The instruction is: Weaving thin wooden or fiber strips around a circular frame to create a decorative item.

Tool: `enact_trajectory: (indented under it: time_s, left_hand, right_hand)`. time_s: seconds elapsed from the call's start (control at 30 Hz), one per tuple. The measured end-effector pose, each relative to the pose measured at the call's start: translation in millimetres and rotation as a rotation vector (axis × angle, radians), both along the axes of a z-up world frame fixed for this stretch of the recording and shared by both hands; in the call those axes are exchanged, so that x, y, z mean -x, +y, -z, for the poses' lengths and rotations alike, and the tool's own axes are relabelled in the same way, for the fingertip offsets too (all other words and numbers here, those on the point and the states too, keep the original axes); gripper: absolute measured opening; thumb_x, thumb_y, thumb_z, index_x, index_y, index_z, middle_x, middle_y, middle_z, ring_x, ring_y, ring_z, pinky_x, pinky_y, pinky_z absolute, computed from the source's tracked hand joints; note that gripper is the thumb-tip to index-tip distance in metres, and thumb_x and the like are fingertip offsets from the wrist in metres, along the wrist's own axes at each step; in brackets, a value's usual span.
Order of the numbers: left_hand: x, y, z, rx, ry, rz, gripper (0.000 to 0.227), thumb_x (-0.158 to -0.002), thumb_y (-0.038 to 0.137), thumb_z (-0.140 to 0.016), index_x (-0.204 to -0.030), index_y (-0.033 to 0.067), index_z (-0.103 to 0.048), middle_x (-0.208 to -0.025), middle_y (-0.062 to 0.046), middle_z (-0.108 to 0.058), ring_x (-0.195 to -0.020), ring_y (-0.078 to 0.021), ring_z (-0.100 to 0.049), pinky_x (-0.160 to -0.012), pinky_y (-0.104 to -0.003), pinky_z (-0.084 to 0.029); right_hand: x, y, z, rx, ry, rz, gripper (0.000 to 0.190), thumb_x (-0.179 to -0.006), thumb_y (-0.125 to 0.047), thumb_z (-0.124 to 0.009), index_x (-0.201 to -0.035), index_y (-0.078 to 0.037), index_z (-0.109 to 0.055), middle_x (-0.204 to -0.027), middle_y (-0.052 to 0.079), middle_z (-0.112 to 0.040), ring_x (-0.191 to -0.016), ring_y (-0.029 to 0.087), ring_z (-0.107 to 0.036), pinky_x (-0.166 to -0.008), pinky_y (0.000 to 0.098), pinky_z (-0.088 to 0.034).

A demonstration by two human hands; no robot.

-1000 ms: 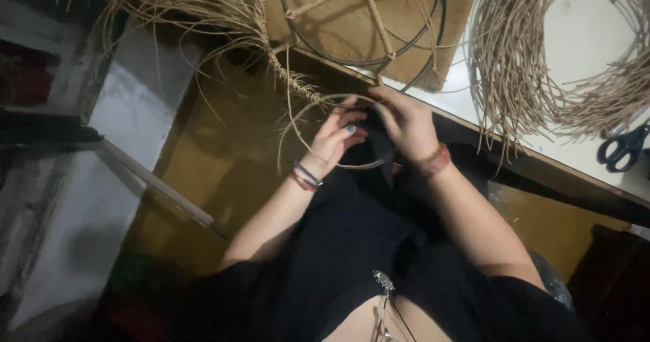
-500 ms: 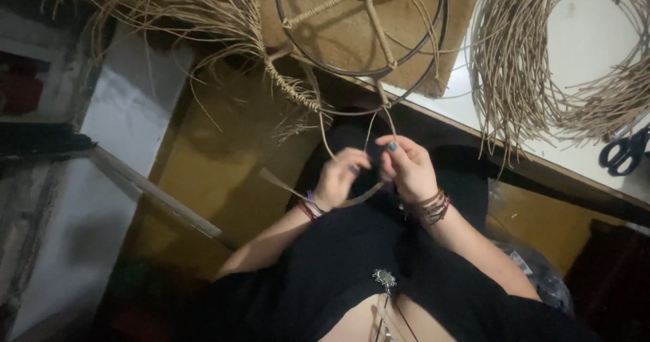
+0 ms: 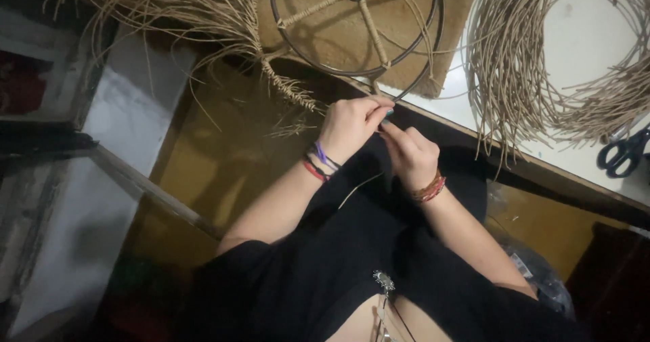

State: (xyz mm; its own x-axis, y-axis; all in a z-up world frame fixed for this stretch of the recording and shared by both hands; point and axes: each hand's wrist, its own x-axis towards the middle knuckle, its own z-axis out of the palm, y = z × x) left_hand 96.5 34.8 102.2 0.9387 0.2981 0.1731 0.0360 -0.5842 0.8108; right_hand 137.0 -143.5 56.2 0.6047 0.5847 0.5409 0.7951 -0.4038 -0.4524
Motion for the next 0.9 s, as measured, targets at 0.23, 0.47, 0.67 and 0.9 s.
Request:
enact_trajectory:
  time_s: [0.23,0.47,0.67,0.9]
  left_hand:
    - [21,-3,14,0.068,-0.152,-0.045,0.053,-0.096,0.016,-0.072,-0.145,0.0232,-0.054,-0.084,0.0,-0.077,-0.074,-0.0209,-0.075,-0.061,-0.034,-0.062]
    - [94,38,-20,-0.058,0.483,0.217,0.069,-0.085,0.023,-0.075,-0.148,0.0255,-0.048,-0.106,-0.005,-0.079,-0.097,-0.0321,-0.075,-0.079,-0.047,-0.061]
    - [85,21,19,-0.119,-0.035,0.208,0.054,-0.095,0.021,-0.067,-0.146,0.0145,-0.051,-0.147,-0.014,-0.055,-0.127,-0.0424,-0.059,-0.101,-0.055,-0.05]
    - [12,-17,33,1.345,-0.605,-0.063,0.046,-0.108,0.03,-0.034,-0.065,0.0131,-0.033,-0.063,0.0,-0.03,-0.062,-0.0218,-0.045,-0.06,-0.036,-0.043]
  right_hand:
    - [-3,-4,9,-0.061,0.723,-0.078,0.009,-0.095,-0.014,-0.075,-0.102,-0.012,-0.081,-0.069,0.008,-0.068,-0.056,0.021,-0.063,-0.052,0.0344,-0.048]
    - [15,16,10,-0.58,1.58,-0.122,0.016,-0.101,-0.009,-0.061,-0.102,0.004,-0.071,-0.05,-0.006,-0.035,-0.042,-0.001,-0.031,-0.037,0.0152,-0.026]
    - [24,21,20,-0.602,1.612,-0.12,0.017,-0.102,-0.012,-0.061,-0.105,0.001,-0.071,-0.054,-0.006,-0.039,-0.044,0.0,-0.036,-0.037,0.0148,-0.03]
    - [27,37,20,-0.806,1.662,-0.283,0.018,-0.104,-0.013,-0.06,-0.118,-0.006,-0.052,-0.059,-0.008,-0.029,-0.044,-0.002,-0.029,-0.034,0.0144,-0.026]
